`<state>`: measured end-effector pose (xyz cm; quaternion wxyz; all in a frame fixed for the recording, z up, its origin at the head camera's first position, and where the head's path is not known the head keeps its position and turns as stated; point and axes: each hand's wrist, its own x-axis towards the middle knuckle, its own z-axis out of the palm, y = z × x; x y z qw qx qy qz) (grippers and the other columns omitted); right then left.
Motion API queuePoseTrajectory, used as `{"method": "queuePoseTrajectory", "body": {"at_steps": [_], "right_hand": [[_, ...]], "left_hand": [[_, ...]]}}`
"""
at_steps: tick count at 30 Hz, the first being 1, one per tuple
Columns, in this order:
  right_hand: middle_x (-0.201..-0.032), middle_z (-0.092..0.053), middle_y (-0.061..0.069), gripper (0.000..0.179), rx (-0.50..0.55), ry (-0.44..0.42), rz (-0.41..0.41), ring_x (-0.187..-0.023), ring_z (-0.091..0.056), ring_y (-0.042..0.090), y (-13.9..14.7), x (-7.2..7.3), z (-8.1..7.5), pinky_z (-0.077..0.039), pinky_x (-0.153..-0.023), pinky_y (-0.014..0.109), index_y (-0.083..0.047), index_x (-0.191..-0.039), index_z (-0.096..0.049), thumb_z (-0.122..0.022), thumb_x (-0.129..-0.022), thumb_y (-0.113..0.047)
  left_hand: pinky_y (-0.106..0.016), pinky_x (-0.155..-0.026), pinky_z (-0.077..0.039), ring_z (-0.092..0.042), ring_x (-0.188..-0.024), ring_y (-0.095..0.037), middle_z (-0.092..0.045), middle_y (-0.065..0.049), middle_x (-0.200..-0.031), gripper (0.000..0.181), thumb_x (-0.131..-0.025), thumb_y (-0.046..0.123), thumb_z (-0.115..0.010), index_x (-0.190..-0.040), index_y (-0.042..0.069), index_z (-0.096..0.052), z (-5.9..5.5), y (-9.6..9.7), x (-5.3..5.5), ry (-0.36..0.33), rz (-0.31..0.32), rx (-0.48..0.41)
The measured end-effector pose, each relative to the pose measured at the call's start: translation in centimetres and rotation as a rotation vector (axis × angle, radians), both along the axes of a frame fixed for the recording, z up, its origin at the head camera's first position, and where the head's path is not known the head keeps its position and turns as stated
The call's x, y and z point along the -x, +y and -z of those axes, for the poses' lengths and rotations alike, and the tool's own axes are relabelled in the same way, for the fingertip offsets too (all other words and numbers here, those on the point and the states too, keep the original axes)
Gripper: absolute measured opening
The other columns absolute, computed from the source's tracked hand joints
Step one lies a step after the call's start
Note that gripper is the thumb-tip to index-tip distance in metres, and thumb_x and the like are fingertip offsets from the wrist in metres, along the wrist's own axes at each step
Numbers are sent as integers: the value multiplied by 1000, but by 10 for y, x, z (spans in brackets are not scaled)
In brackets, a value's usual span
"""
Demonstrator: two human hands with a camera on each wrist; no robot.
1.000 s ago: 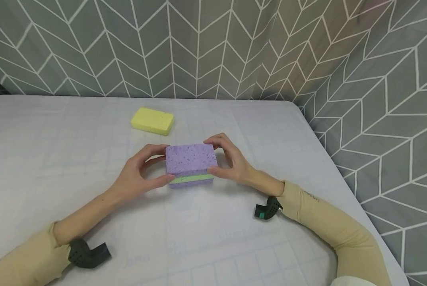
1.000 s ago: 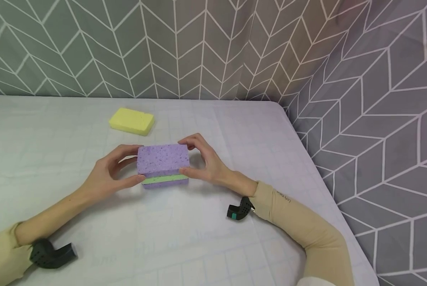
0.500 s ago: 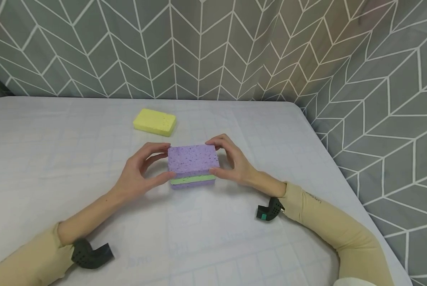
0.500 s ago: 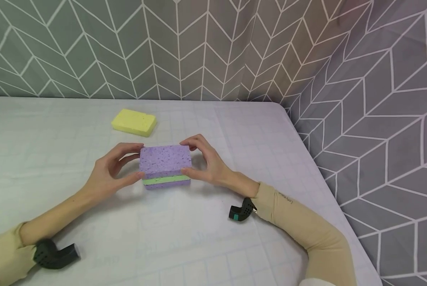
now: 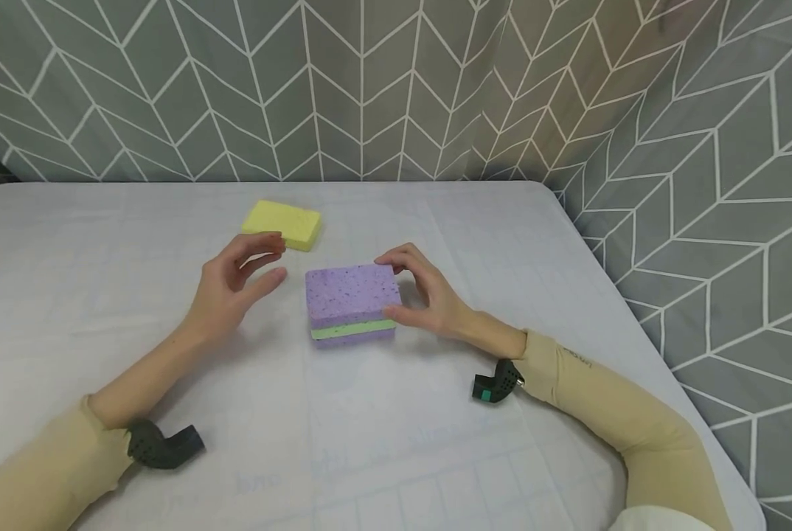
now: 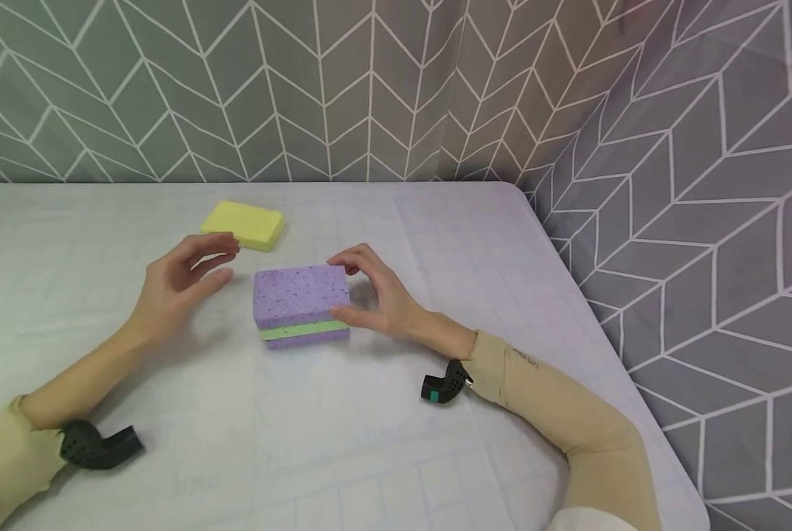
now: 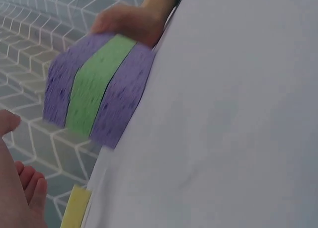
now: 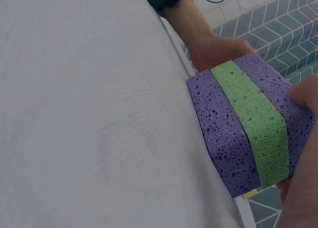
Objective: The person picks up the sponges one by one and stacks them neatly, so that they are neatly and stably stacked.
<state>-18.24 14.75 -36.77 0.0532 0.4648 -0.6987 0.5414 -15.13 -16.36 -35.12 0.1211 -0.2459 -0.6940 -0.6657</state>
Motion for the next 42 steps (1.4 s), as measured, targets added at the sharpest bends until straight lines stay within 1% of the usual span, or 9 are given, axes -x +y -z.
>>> {"method": "queuePoseTrajectory", "body": {"at_steps": [5, 8, 12, 15, 24, 29, 34, 38, 42], "right_hand": [[-122, -51, 21, 65, -7, -5, -12, -112, -47, 25, 1, -1, 2, -42, -100, 32, 8, -129, -51, -70, -90, -40], [-122, -51, 20, 68, -17, -4, 1, -112, -47, 26, 3, -2, 4, -43, -100, 31, 8, -129, -51, -69, -91, -45], [-123, -50, 20, 72, -22, -12, 24, -112, -47, 25, 6, -2, 4, -43, -100, 31, 8, -128, -51, -67, -90, -51], [-122, -51, 20, 71, -15, -15, 19, -112, -47, 25, 7, -3, 4, -43, -99, 32, 9, -128, -51, -67, -90, -49], [-123, -51, 20, 71, -20, -6, 24, -112, -48, 25, 7, -2, 3, -43, -100, 32, 8, -129, -52, -67, -90, -50], [-122, -51, 21, 69, 1, -10, 12, -112, -47, 26, 5, -2, 2, -43, -99, 32, 9, -128, -52, -68, -90, -46], [-123, -51, 19, 63, -13, -14, -15, -112, -47, 26, 1, -1, 4, -42, -100, 32, 6, -130, -52, -69, -91, -40], [-123, -52, 17, 63, -19, 1, -2, -112, -47, 27, 0, 2, 2, -43, -100, 34, 5, -130, -52, -69, -90, -41], [-122, -52, 17, 63, -17, 6, 4, -111, -48, 27, 1, 3, 1, -43, -99, 34, 5, -129, -53, -69, -89, -40]], "left_hand": [[-19, -108, -45, -54, -120, -15, -57, -6, -130, 50, -86, -18, -62, -134, -12, -50, 0, -24, 28, 0, -106, 98], [-21, -112, -43, -50, -123, -14, -53, 0, -130, 60, -82, -23, -58, -140, -10, -44, 0, -35, 51, -59, -165, 167], [-33, -120, -35, -43, -133, -26, -46, -14, -139, 72, -79, -23, -54, -147, -9, -36, 1, -44, 79, -191, -221, 254], [-38, -123, -31, -39, -137, -32, -39, -23, -149, 74, -76, -21, -51, -147, -10, -34, 2, -47, 90, -265, -224, 295], [-36, -124, -28, -31, -147, -32, -33, -23, -157, 86, -69, -22, -43, -153, -6, -27, 1, -45, 105, -377, -140, 329], [-41, -124, -28, -30, -148, -34, -32, -23, -158, 88, -69, -20, -45, -154, -4, -27, 4, -44, 109, -378, -129, 384], [-26, -115, -37, -35, -145, -35, -36, -22, -157, 87, -71, -20, -49, -154, -3, -29, 9, -51, 109, -387, -121, 450], [-15, -105, -40, -38, -143, -35, -38, -20, -156, 85, -73, -18, -52, -154, -1, -31, 6, -54, 109, -368, -128, 468], [-15, -110, -40, -37, -144, -35, -38, -21, -155, 82, -76, -17, -56, -153, -1, -33, 1, -56, 108, -370, -108, 474]]}}
